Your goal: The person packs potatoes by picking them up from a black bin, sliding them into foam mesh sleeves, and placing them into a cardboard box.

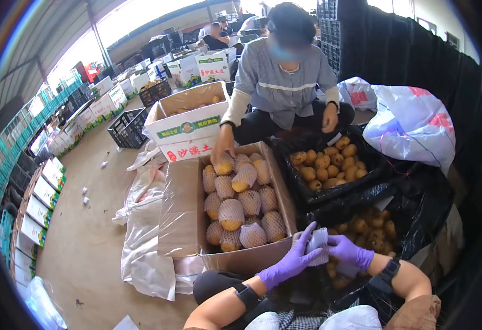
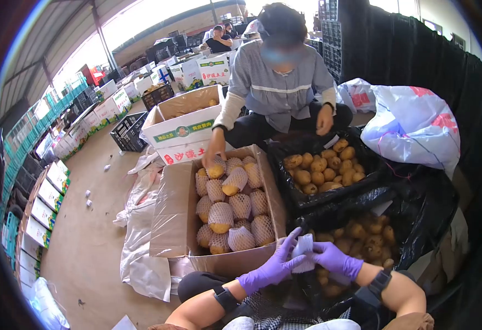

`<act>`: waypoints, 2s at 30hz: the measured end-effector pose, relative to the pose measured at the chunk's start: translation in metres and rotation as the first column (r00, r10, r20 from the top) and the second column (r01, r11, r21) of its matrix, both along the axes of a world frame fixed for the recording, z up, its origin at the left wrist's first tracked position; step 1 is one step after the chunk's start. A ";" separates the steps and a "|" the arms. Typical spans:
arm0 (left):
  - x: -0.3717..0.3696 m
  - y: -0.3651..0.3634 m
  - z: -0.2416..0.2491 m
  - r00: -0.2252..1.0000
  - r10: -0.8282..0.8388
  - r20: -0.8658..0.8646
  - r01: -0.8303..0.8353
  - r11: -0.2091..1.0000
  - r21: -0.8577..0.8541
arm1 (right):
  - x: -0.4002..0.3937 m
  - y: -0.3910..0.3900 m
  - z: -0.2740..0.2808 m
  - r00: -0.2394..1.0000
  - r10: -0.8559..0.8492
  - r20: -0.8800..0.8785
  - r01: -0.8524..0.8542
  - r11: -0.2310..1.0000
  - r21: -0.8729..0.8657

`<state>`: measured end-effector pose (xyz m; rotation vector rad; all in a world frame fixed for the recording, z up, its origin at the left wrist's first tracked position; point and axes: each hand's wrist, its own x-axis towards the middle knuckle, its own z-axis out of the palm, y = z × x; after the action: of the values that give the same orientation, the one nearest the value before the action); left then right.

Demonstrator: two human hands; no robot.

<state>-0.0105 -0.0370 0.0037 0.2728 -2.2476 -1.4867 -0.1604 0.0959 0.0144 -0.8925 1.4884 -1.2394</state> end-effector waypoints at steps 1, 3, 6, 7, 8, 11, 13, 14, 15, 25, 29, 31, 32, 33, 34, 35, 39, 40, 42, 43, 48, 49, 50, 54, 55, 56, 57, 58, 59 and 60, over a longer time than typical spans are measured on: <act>0.004 -0.004 0.008 0.990 -0.130 -0.051 0.139 0.953 0.269 | 0.015 0.001 0.032 0.998 0.024 0.066 -0.029 0.997 0.068; 0.007 -0.009 0.013 0.963 -0.206 -0.175 0.269 0.790 0.550 | 0.023 0.003 0.031 0.996 -0.089 -0.018 0.090 0.993 0.076; 0.017 -0.014 0.017 0.961 -0.238 -0.139 0.269 0.703 0.658 | 0.040 -0.001 0.042 0.973 -0.229 -0.013 0.228 0.972 -0.059; 0.020 -0.011 0.020 0.973 -0.185 -0.141 0.232 0.785 0.574 | 0.049 -0.003 0.050 0.972 -0.231 0.051 0.235 0.967 -0.101; 0.021 -0.013 0.014 0.978 -0.186 -0.095 0.206 0.790 0.578 | 0.055 -0.006 0.055 0.967 -0.228 0.113 0.243 0.959 -0.144; 0.029 -0.015 0.008 0.988 -0.144 0.054 0.091 0.831 0.549 | 0.051 -0.003 0.037 0.973 -0.231 -0.012 0.231 0.972 -0.045; 0.025 -0.018 -0.003 0.983 -0.068 0.168 0.002 0.931 0.365 | 0.050 -0.004 0.034 0.966 -0.250 -0.064 0.246 0.967 -0.062; 0.023 -0.019 -0.008 0.975 -0.023 0.219 -0.037 0.964 0.265 | 0.049 -0.006 0.030 0.943 -0.254 -0.217 0.224 0.963 -0.152; 0.025 -0.017 -0.006 0.982 0.035 0.184 -0.059 0.990 0.130 | 0.047 -0.009 0.025 0.893 -0.266 -0.362 0.188 0.953 -0.237; 0.036 -0.001 -0.008 0.997 -0.067 -0.033 0.072 0.982 0.176 | -0.071 0.000 -0.151 0.625 -0.092 -0.776 0.551 0.756 0.354; 0.034 -0.004 -0.006 0.984 -0.175 0.045 0.100 0.736 0.670 | -0.105 0.011 -0.255 0.598 0.291 -0.747 0.422 0.678 0.602; 0.031 -0.006 -0.003 0.981 -0.185 0.060 0.085 0.685 0.723 | -0.104 0.004 -0.249 0.678 0.340 -0.651 0.349 0.631 0.693; 0.029 -0.006 -0.002 0.979 -0.194 0.063 0.082 0.658 0.749 | -0.105 0.001 -0.245 0.692 0.372 -0.619 0.327 0.602 0.728; 0.026 -0.007 -0.003 0.978 -0.196 0.067 0.080 0.655 0.751 | -0.108 -0.004 -0.240 0.703 0.401 -0.587 0.309 0.572 0.760; 0.024 -0.008 -0.003 0.978 -0.196 0.069 0.078 0.652 0.754 | -0.112 -0.009 -0.233 0.712 0.429 -0.556 0.290 0.541 0.789; 0.022 -0.008 -0.003 0.978 -0.197 0.072 0.075 0.650 0.756 | -0.105 -0.019 -0.208 0.663 0.502 -0.555 0.333 0.466 0.819; 0.023 -0.004 0.008 0.978 -0.168 0.126 0.018 0.665 0.746 | -0.105 -0.020 -0.206 0.644 0.551 -0.531 0.193 0.555 0.809; 0.023 -0.004 0.005 0.978 -0.172 0.115 0.030 0.668 0.743 | -0.106 -0.018 -0.210 0.620 0.564 -0.546 0.170 0.583 0.795; 0.023 -0.003 0.003 0.978 -0.187 0.097 0.055 0.669 0.741 | -0.109 -0.010 -0.213 0.570 0.586 -0.576 0.128 0.629 0.767; 0.024 -0.004 0.005 0.976 -0.197 0.091 0.067 0.671 0.738 | -0.112 -0.002 -0.221 0.629 0.474 -0.616 0.186 0.678 0.711; 0.023 -0.002 -0.005 0.979 -0.184 0.085 0.061 0.667 0.742 | -0.120 0.020 -0.244 0.515 0.393 -0.762 0.173 0.822 0.542; 0.023 -0.001 -0.007 0.982 -0.169 0.089 0.048 0.667 0.743 | -0.120 0.019 -0.244 0.502 0.447 -0.741 0.136 0.805 0.578; 0.022 -0.001 -0.009 0.984 -0.154 0.092 0.035 0.667 0.744 | -0.120 0.017 -0.245 0.480 0.502 -0.719 0.132 0.769 0.625; 0.017 -0.011 -0.023 0.999 -0.044 0.004 0.024 0.623 0.782 | -0.115 -0.005 -0.256 0.324 0.698 -0.639 0.040 0.664 0.746; 0.014 -0.017 -0.019 0.999 -0.012 -0.039 0.037 0.643 0.765 | -0.116 0.017 -0.284 0.460 0.501 -0.733 0.149 0.770 0.620; 0.012 -0.021 -0.015 0.997 0.022 -0.076 0.043 0.655 0.754 | -0.119 0.041 -0.317 0.558 0.258 -0.789 0.259 0.849 0.460; 0.010 -0.024 -0.014 0.997 0.059 -0.051 0.000 0.651 0.759 | -0.120 0.040 -0.293 0.776 0.221 -0.591 0.234 0.768 0.595; 0.007 -0.029 -0.015 0.995 0.090 -0.031 -0.035 0.652 0.757 | -0.104 0.033 -0.236 0.719 0.258 -0.646 0.252 0.770 0.587; 0.005 -0.030 -0.019 0.987 0.154 -0.038 -0.067 0.624 0.778 | -0.090 0.048 -0.211 0.708 0.016 -0.706 0.354 0.857 0.375; 0.007 -0.032 -0.010 0.985 0.167 -0.039 -0.072 0.609 0.790 | -0.101 0.047 -0.193 0.792 0.000 -0.610 0.330 0.842 0.428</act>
<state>-0.0032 -0.0694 -0.0067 0.5698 -1.3022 -2.2715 -0.2609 0.1433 -0.1787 -0.8115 2.3162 -0.6102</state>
